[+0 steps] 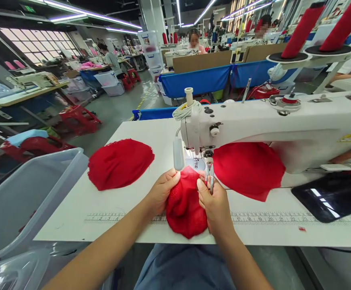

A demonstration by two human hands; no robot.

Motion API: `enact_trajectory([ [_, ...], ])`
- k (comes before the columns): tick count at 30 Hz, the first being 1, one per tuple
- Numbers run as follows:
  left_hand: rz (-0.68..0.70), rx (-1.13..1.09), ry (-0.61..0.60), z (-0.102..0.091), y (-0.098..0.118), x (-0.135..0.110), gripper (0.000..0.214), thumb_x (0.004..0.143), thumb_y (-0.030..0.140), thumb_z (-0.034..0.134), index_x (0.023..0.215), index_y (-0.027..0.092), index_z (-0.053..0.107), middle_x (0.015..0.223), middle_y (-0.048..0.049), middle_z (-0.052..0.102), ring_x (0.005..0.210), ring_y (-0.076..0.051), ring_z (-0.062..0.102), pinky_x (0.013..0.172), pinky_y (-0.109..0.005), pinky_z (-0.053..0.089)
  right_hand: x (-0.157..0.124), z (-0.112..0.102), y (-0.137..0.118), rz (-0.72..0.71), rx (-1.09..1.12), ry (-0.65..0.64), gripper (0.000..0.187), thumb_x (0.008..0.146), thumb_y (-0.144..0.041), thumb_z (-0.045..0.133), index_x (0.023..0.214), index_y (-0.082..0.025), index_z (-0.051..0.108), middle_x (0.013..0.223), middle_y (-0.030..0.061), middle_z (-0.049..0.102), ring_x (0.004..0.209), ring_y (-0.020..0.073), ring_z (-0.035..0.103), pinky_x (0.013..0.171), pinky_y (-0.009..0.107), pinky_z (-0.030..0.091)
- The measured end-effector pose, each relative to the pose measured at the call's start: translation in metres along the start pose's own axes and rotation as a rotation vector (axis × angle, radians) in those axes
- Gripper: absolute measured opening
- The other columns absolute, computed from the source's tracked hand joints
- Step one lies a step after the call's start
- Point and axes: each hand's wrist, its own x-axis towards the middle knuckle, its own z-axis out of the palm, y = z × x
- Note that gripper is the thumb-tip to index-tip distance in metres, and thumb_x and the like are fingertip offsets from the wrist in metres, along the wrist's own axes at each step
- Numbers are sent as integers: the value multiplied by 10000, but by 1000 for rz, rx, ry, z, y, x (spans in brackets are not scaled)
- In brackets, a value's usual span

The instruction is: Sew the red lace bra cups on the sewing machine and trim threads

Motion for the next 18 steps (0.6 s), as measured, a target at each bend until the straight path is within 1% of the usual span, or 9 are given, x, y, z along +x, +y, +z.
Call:
enact_trajectory([
  [1, 1, 17, -1, 0, 0, -1, 279, 770, 423, 732, 796, 167, 623, 724, -18, 686, 625, -116, 615, 597, -200, 468, 0, 1, 1, 34, 26, -22, 352, 758, -471, 717, 891, -185, 559, 550, -118, 312, 421, 45, 236, 370, 178, 210],
  [3, 3, 38, -4, -1, 2, -3, 288, 768, 434, 732, 825, 169, 635, 724, -21, 683, 643, -127, 621, 611, -211, 477, 1, 0, 3, 58, 17, -37, 340, 748, -457, 733, 855, -190, 551, 596, -87, 416, 458, 55, 344, 402, 178, 306],
  [5, -5, 49, -6, -2, 4, -4, 299, 746, 414, 759, 859, 165, 640, 729, -20, 682, 648, -128, 623, 631, -223, 488, 0, -2, 4, 33, -48, -18, 333, 763, -460, 716, 900, -189, 580, 700, -29, 550, 552, 99, 491, 491, 216, 434],
  [7, -8, 71, 4, -3, 7, -4, 316, 696, 365, 810, 858, 159, 632, 750, -17, 682, 648, -122, 620, 642, -230, 494, -1, -4, 2, -1, -140, -22, 346, 784, -472, 684, 963, -186, 609, 772, 16, 621, 667, 157, 584, 589, 267, 503],
  [9, 10, 117, 34, -4, 8, -3, 333, 634, 312, 854, 805, 153, 616, 758, -7, 672, 645, -115, 611, 635, -226, 489, -3, -6, -3, -56, -248, -37, 345, 789, -483, 665, 950, -179, 630, 762, 34, 649, 703, 190, 609, 619, 291, 516],
  [11, 30, 174, 63, -4, 9, -3, 331, 614, 299, 862, 752, 147, 602, 746, -1, 658, 641, -110, 597, 618, -217, 473, -5, -7, -7, -109, -328, -47, 338, 791, -489, 654, 918, -176, 643, 774, 48, 674, 715, 205, 619, 630, 298, 518],
  [13, 32, 225, 75, -4, 9, -2, 305, 639, 319, 843, 741, 141, 617, 747, -10, 654, 648, -113, 588, 607, -215, 461, -6, -7, -8, -117, -360, -46, 346, 798, -500, 640, 917, -175, 646, 802, 56, 693, 735, 213, 629, 640, 299, 516],
  [15, 31, 255, 60, -5, 8, -2, 281, 678, 351, 812, 755, 132, 653, 761, -23, 658, 660, -117, 583, 608, -217, 456, -8, -7, -7, -99, -365, -38, 356, 806, -505, 631, 942, -177, 645, 819, 52, 697, 774, 219, 637, 664, 298, 513],
  [18, 39, 272, 20, -5, 8, -2, 263, 706, 366, 785, 782, 129, 697, 792, -29, 662, 689, -120, 579, 633, -215, 453, -9, -8, -4, -107, -395, 2, 347, 804, -508, 625, 915, -179, 637, 747, 22, 662, 728, 199, 610, 660, 289, 493],
])
